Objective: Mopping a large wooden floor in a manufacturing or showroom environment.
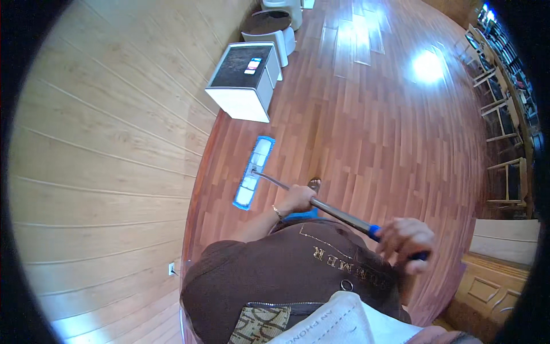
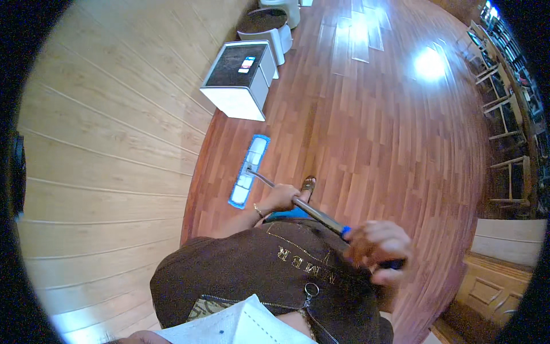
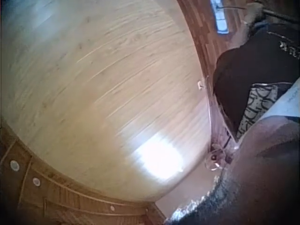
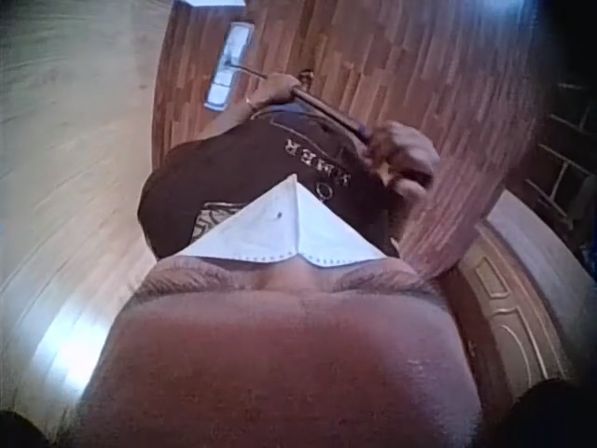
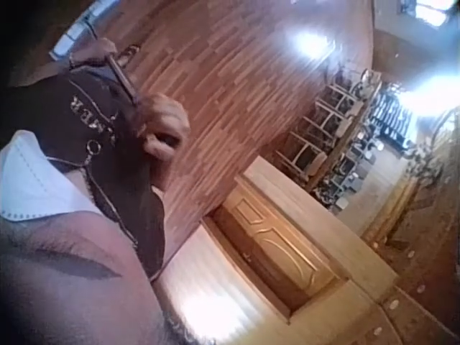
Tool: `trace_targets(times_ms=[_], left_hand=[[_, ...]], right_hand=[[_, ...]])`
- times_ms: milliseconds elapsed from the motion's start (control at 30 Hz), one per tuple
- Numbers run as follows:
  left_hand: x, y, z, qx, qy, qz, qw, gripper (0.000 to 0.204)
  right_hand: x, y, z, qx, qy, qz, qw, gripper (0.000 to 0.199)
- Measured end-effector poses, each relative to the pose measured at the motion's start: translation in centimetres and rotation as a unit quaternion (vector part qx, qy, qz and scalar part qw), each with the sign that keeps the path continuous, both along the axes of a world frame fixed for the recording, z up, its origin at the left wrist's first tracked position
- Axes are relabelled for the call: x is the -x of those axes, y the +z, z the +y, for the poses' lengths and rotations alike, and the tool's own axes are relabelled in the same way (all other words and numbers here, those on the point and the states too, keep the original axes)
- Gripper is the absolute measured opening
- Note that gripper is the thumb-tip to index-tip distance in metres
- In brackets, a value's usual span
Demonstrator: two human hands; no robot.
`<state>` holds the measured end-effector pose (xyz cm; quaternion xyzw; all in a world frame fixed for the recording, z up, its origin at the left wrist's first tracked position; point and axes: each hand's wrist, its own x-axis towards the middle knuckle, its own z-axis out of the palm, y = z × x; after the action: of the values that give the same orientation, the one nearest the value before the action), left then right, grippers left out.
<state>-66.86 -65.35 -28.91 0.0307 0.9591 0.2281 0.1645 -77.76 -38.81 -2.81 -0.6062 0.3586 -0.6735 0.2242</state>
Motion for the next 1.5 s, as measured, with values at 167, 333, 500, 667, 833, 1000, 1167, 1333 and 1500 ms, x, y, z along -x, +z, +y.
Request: trace_targets(times_ms=[167, 333, 500, 667, 833, 1000, 1167, 1333, 1500], left_hand=[[-3.7, -1.9, -4.7, 0.009, 0.11, 0.043, 0.993, 0.013], [-7.6, -8.3, -7.2, 0.045, 0.2, 0.107, 0.973, 0.009], [-7.3, -8.2, -5.8, 0.041, 0.172, 0.121, 0.977, 0.014], [-4.5, -2.8, -0.3, -0.019, 0.115, 0.1, 0.988, 0.031], [-1.3, 0.8, 4.8, -0.082, 0.033, 0.118, 0.989, 0.028], [-0.7, 1.5, 7.9, -0.177, -0.069, 0.102, 0.977, 0.035], [-0.4, 1.7, 7.7, -0.266, -0.132, 0.059, 0.953, 0.035], [-1.3, 0.6, 2.2, -0.503, -0.095, -0.058, 0.857, 0.052], [-8.1, 16.3, -9.7, -0.57, -0.017, 0.054, 0.819, 0.066]], right_hand=[[-3.9, -3.5, -2.2, -0.139, -0.032, -0.079, 0.987, 0.023], [-6.9, -6.6, -2.7, -0.226, -0.013, -0.073, 0.971, 0.017], [-7.7, -5.1, -0.5, -0.229, -0.029, -0.062, 0.971, 0.016], [-8.0, -0.7, 3.1, -0.192, -0.116, -0.008, 0.974, 0.015], [-9.4, 6.2, 5.1, -0.109, -0.126, 0.131, 0.977, 0.023], [-12.0, 9.3, 4.3, 0.001, -0.085, 0.232, 0.969, 0.024], [-14.0, 10.1, -0.6, 0.16, -0.088, 0.245, 0.952, 0.018], [-13.5, 7.0, -7.4, 0.053, 0.07, 0.215, 0.973, 0.025], [-12.7, -0.2, -15.6, -0.058, -0.081, 0.12, 0.988, 0.037]])
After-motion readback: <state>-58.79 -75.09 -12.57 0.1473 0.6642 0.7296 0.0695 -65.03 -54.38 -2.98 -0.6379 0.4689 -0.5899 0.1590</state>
